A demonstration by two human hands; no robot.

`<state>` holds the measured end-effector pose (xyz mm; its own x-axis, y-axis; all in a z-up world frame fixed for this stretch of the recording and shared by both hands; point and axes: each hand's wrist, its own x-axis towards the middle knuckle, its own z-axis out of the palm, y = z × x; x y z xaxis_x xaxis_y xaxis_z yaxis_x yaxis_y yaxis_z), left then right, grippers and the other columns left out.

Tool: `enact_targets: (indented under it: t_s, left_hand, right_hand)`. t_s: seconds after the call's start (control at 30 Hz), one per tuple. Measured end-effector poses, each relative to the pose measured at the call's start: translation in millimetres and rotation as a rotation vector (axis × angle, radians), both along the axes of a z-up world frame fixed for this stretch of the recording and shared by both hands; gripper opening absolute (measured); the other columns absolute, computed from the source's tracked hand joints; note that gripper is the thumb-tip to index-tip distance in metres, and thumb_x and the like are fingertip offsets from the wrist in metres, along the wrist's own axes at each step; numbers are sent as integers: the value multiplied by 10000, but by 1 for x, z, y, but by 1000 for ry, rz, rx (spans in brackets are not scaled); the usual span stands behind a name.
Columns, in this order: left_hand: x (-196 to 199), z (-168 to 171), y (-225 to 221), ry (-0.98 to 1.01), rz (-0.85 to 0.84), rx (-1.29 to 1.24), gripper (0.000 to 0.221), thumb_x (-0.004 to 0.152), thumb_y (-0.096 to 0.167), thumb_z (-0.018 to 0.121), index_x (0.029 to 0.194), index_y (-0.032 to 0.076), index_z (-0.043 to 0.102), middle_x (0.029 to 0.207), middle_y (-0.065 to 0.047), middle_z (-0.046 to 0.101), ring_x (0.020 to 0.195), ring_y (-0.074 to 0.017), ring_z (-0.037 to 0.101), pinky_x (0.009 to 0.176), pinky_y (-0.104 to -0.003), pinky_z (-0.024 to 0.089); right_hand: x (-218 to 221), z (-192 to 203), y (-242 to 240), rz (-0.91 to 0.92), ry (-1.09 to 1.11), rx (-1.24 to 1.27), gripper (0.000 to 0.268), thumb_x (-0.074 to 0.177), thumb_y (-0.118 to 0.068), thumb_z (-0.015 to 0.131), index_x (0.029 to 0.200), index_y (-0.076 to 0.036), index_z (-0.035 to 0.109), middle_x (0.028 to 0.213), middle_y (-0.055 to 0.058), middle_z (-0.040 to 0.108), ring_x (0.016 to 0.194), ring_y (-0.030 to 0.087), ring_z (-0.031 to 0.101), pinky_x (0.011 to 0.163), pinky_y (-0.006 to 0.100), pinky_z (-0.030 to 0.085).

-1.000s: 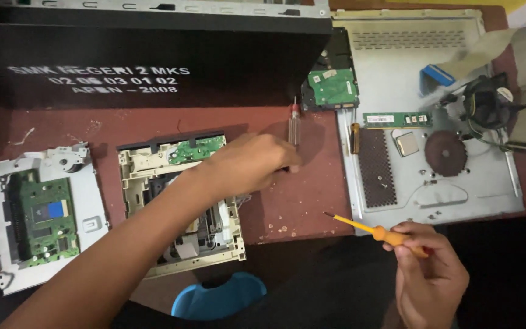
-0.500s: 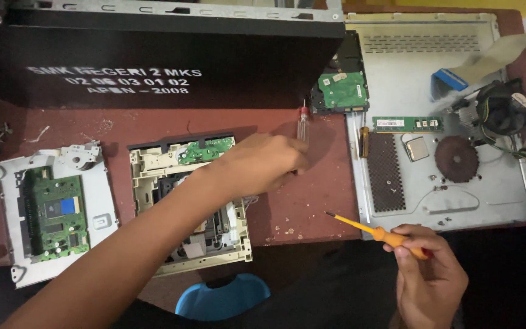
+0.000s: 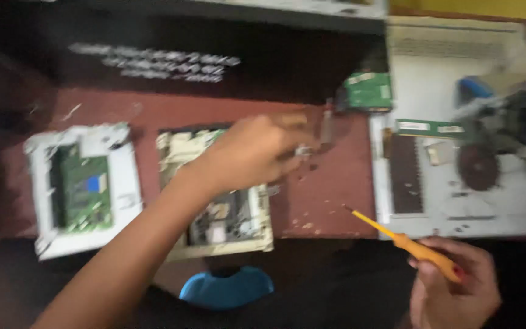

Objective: The person uses a screwdriver to remove screws from a CD/DVD drive, removes the top metal plate, and inspects the internal assembly.

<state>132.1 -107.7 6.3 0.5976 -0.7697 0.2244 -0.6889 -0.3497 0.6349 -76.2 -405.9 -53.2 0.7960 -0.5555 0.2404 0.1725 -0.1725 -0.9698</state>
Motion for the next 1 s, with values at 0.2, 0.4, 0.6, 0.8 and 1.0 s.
enact_targets:
  t_s: [0.2, 0.4, 0.6, 0.8, 1.0]
  left_hand:
    - [-99, 20, 97, 59, 404, -338, 229, 1051, 139, 560, 1172, 9, 704, 988, -99, 701, 913, -252, 683, 809, -377, 537]
    - [-171, -12, 127, 56, 589, -438, 266, 1062, 157, 479, 1068, 39, 718, 941, -63, 705, 903, -225, 641, 890, -401, 472]
    - [-159, -11, 132, 66, 408, -314, 170, 992, 199, 681, 1137, 140, 749, 1028, -2, 722, 979, -215, 634, 828, -375, 369]
    - [-149, -21, 130, 32, 366, -278, 86, 969, 210, 734, 1004, 146, 780, 886, 34, 708, 848, -184, 609, 813, -371, 304]
    - [-151, -27, 129, 24, 371, -270, 67, 976, 199, 726, 1009, 148, 755, 918, 33, 711, 864, -193, 610, 811, -378, 317]
  right_hand:
    - [-10, 13, 62, 339, -78, -139, 247, 997, -327, 644, 1128, -143, 544, 1032, 94, 621, 900, 178, 631, 898, 263, 579]
    - [17, 81, 136, 817, 146, -248, 291, 871, -91, 647, 1155, -38, 608, 1145, 189, 766, 1065, 262, 809, 761, 219, 666]
    - [63, 78, 190, 979, -163, -646, 298, 878, -179, 716, 1075, -8, 573, 1012, 129, 737, 929, 231, 799, 854, 324, 622]
    - [56, 92, 213, 772, -100, -794, 275, 874, -176, 737, 961, 70, 650, 933, 157, 745, 864, 223, 766, 804, 286, 586]
    - [55, 90, 217, 745, -140, -794, 294, 890, -182, 701, 944, 100, 634, 893, 171, 736, 821, 251, 771, 749, 290, 588]
